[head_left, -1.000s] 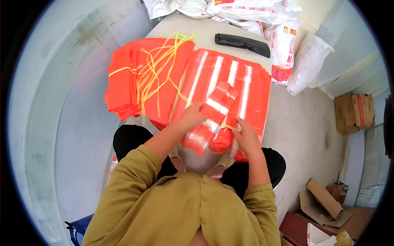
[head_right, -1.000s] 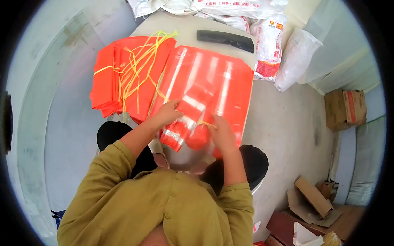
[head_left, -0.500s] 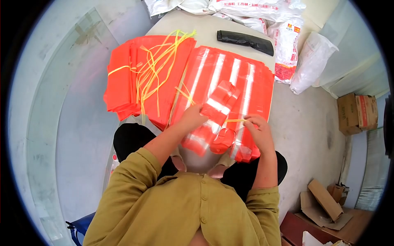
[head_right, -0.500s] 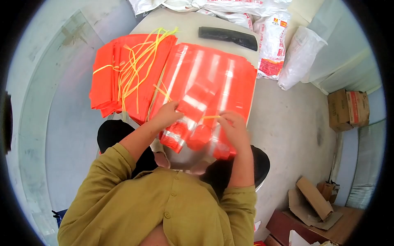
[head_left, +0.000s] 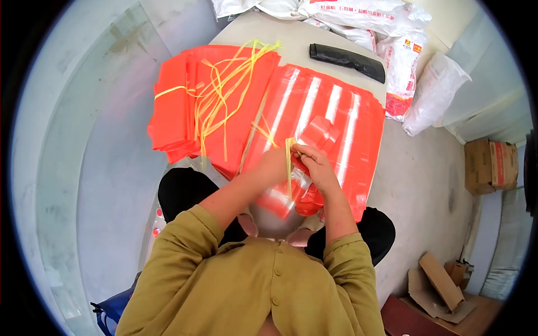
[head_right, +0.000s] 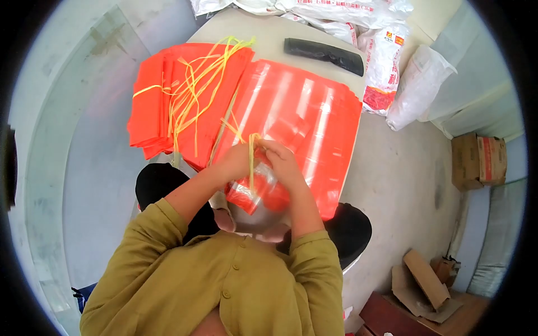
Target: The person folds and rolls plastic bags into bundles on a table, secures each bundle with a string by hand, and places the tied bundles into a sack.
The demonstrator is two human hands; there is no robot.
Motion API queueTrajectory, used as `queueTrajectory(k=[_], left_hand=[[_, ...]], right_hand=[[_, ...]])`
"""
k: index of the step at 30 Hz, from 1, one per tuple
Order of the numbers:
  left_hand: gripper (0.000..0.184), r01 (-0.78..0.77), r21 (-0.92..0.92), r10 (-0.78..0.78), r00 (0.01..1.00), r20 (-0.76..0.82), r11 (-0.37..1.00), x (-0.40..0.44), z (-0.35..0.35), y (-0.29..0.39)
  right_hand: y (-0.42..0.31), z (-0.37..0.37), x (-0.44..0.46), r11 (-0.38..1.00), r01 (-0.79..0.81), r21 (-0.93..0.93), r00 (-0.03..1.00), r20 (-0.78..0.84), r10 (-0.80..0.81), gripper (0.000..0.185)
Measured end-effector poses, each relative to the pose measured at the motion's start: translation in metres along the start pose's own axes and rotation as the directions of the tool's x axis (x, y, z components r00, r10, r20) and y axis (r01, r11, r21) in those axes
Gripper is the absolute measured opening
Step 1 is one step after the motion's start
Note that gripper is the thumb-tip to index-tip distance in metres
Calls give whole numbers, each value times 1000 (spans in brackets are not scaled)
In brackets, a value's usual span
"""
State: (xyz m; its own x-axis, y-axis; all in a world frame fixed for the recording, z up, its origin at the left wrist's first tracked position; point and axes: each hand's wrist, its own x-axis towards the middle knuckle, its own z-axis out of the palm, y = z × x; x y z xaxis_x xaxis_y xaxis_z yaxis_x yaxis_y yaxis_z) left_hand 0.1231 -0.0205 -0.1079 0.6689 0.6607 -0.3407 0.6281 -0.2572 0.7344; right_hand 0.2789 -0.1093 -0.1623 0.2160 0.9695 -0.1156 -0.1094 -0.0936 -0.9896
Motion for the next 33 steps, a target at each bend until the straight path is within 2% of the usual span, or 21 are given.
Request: queueTrajectory(k=[1, 3, 5, 7, 9, 12, 15, 18, 21, 24, 25, 27, 29, 30, 33], left_hand=[[27, -10, 172, 3, 999, 39, 985, 6, -2, -4], [27, -46, 497, -11, 994, 112, 867, 16, -7, -15], [21, -92, 490, 149, 986, -78, 867, 12, -11, -20], [18, -190, 541, 353, 910, -215, 819, 14, -12, -30], [16, -314, 643, 590, 761, -269, 699, 24, -9, -49], [18, -426, 731, 768, 607, -207, 534, 24, -18, -60], [18, -448, 692, 656, 753, -50, 566, 26, -24, -70], [17, -306, 565, 310, 946, 93, 766, 3, -36, -34], [20, -382, 183, 395, 918, -40, 906, -9, -31, -32], [25, -393, 149, 394, 919, 21, 907, -10, -31, -16], [26, -370, -52, 369, 929, -19, 928, -10, -27, -14], [28, -299, -440, 294, 952, -81, 847, -11, -18, -12], [30, -251, -709, 184, 968, -172, 659, -12, -22, -7], [31, -233, -814, 119, 972, -201, 532, -12, -24, -5], [33, -204, -435, 171, 979, -113, 877, 1, -12, -31]], right_hand=[[2, -1, 1, 1000, -8, -29, 1000, 1, 8, 38], [2, -1, 2, 998, -19, -63, 1000, 4, 20, 39], [1, 3, 5, 997, -26, -74, 1000, 13, 27, 39], [7, 3, 6, 998, -34, -57, 999, 9, 35, 38], [8, 3, 6, 998, -24, -53, 1000, 13, 25, 38], [7, 3, 6, 997, 1, -76, 1000, 22, 0, 37], [10, 5, 8, 991, 7, -137, 1000, 3, -6, 37], [8, 10, 6, 967, 24, -254, 1000, -12, -28, 37], [-5, 18, 1, 910, 40, -413, 999, 7, -41, 35], [-13, 25, -3, 860, 42, -509, 999, -5, -52, 28], [-11, 28, -3, 860, 24, -510, 998, -39, -51, 26], [-5, 28, -2, 865, -34, -501, 996, -92, -14, 24], [-1, 26, 1, 870, -115, -479, 990, -129, 59, 24], [1, 25, 1, 889, -94, -449, 991, -125, 42, 24], [6, 22, 1, 931, -17, -366, 994, -105, -23, 25]])
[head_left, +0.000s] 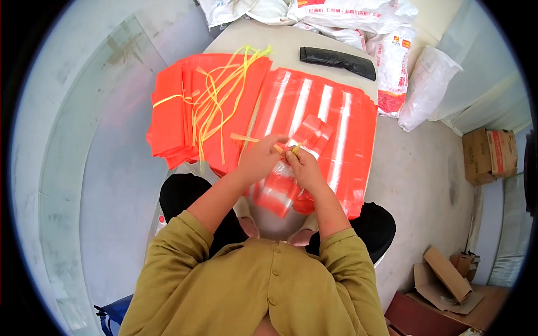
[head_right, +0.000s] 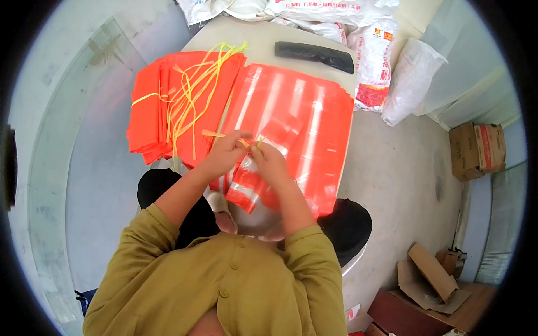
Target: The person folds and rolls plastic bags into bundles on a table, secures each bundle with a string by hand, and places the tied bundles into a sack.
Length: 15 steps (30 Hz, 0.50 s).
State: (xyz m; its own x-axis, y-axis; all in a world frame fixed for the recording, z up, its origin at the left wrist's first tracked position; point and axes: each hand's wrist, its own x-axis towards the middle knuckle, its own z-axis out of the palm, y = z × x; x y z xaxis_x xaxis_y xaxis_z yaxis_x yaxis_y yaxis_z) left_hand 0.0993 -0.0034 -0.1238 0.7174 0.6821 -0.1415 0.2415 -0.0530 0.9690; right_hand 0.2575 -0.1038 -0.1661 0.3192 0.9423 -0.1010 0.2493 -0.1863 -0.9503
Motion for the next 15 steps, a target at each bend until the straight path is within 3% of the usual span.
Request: queueTrajectory(k=[3, 6, 8, 11, 15], left_hand=[[28, -262, 310, 272, 962, 12, 914, -1, 9, -8], [19, -228, 465, 274, 961, -33, 856, 0, 9, -3], [19, -149, 448, 206, 975, -80, 881, 2, 10, 0], [23, -91, 416, 151, 982, -114, 905, 0, 12, 8], [25, -15, 373, 62, 992, -114, 928, 1, 16, 6]], right_hand=[[5, 1, 2, 994, 59, 95, 998, 5, -60, 25], [0, -1, 0, 979, 33, 199, 999, -14, -31, 22], [-13, -3, -8, 968, 16, 249, 998, -69, 2, 23], [-14, -7, -16, 992, 55, 117, 998, -46, -50, 30], [-13, -3, -27, 982, 114, -149, 967, -210, -144, 31]])
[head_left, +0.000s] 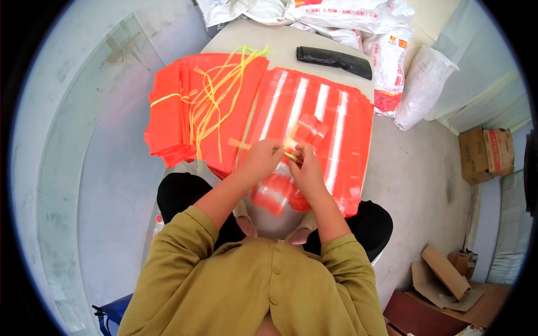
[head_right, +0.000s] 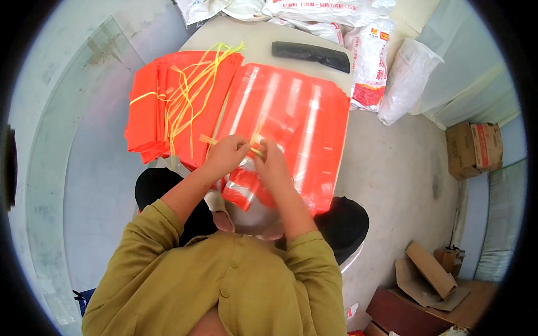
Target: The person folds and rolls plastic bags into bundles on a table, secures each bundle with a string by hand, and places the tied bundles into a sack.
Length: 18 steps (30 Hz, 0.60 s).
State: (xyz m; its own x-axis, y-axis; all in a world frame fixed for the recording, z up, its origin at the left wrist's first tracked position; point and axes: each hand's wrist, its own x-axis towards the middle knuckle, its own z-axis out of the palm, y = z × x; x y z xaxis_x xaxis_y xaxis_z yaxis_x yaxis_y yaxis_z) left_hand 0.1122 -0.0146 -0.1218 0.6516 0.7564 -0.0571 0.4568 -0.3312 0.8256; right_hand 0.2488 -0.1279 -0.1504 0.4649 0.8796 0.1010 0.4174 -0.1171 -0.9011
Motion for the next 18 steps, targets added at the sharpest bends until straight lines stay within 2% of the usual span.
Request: queueTrajectory(k=[3, 5, 8, 11, 14, 15, 17, 18], left_hand=[[26, 6, -2, -6, 1000, 24, 1000, 0, 5, -6], [25, -56, 38, 55, 998, 35, 998, -3, 3, -4], [24, -136, 92, 131, 990, 60, 987, -10, -5, 4], [23, -144, 61, 138, 986, 98, 988, -14, -8, 3], [21, -172, 45, 166, 978, 125, 984, -11, -7, -7], [21, -191, 48, 183, 974, 132, 980, -10, -7, -9], [20, -134, -18, 135, 979, 153, 991, -7, -6, -9], [19, -105, -51, 112, 980, 165, 993, -6, -6, -8]], right_hand=[[4, -1, -2, 941, 238, -240, 968, -25, -251, 29], [-2, -4, -2, 834, 443, -328, 883, -1, -469, 28], [-2, -5, 3, 782, 501, -371, 853, 54, -520, 25], [-5, -8, 8, 835, 358, -417, 934, 153, -324, 24], [-1, -7, 11, 807, 414, -420, 906, 112, -407, 16], [1, -10, 14, 826, 416, -380, 909, 148, -389, 13], [3, -16, 19, 862, 409, -298, 908, 222, -355, 8], [1, -18, 19, 922, 318, -222, 932, 252, -261, 8]])
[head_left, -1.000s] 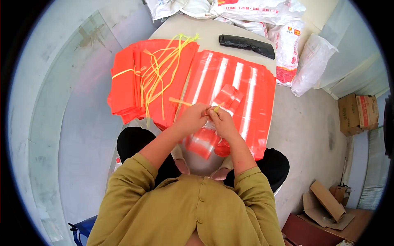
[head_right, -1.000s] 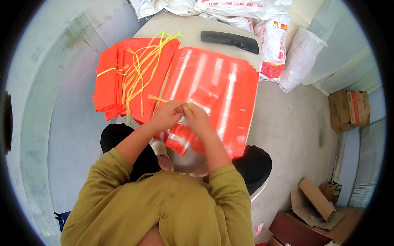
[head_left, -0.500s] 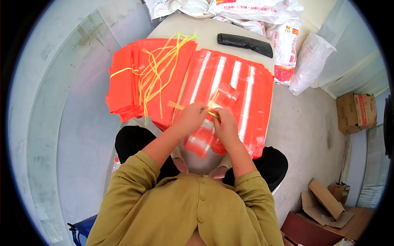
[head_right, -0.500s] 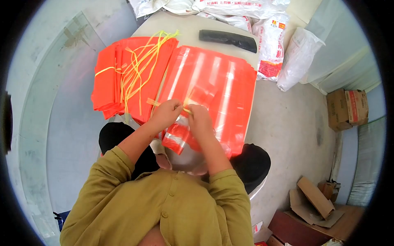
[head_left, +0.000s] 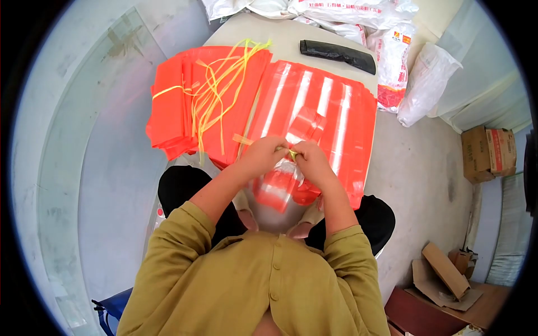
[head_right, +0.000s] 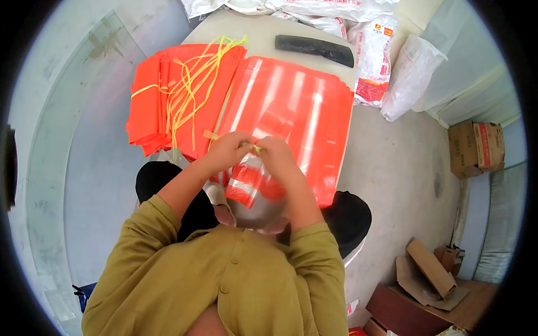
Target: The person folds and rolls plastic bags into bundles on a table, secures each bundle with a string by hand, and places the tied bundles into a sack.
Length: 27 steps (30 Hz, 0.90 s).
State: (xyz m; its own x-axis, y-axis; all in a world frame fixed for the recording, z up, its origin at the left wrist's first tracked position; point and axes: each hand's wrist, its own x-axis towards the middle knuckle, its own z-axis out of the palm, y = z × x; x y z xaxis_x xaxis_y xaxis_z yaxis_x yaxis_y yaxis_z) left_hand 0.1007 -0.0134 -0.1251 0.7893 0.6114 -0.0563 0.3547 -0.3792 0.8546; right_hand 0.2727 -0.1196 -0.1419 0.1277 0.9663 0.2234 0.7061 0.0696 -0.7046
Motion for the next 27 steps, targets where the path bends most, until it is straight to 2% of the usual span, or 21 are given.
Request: queueTrajectory(k=[2, 5, 8, 11, 15, 17, 18, 21, 23, 27], left_hand=[[16, 18, -38, -17, 1000, 22, 999, 2, 2, -6], [13, 32, -99, -28, 999, 36, 995, 3, 3, -8], [13, 75, -197, -63, 996, 68, 978, 5, 2, -13], [13, 79, -217, -67, 996, 61, 973, 8, 3, -19], [14, 138, -169, -126, 989, 83, 976, 11, -1, -21], [14, 87, -81, -86, 996, 13, 993, 12, -2, -19], [15, 63, -37, -64, 998, -21, 997, 12, -3, -18], [17, -100, 218, 139, 975, -172, 971, 14, -2, -21], [21, -70, 263, 121, 976, -182, 962, 17, -1, -20], [31, 34, 423, 50, 981, -186, 905, 16, -2, -11]], right_hand=[[-4, -7, 0, 965, -177, 193, 980, 124, 155, 11], [-9, -11, -1, 957, -235, 171, 964, 171, 206, 14], [-26, -12, 0, 969, -244, 29, 965, 111, 240, 15], [-16, 2, -3, 991, -107, -76, 994, -25, 105, 14], [-12, 6, -8, 999, -28, -39, 977, -212, 19, 17], [-13, 4, -11, 999, -12, -34, 959, -285, 1, 19], [-13, 2, -13, 998, -47, -44, 963, -268, 33, 19], [-12, -4, -20, 987, -145, -69, 965, -230, 125, 19], [-12, -6, -26, 976, -203, -82, 959, -220, 181, 20], [2, -2, -40, 967, -223, -127, 959, -205, 195, 22]])
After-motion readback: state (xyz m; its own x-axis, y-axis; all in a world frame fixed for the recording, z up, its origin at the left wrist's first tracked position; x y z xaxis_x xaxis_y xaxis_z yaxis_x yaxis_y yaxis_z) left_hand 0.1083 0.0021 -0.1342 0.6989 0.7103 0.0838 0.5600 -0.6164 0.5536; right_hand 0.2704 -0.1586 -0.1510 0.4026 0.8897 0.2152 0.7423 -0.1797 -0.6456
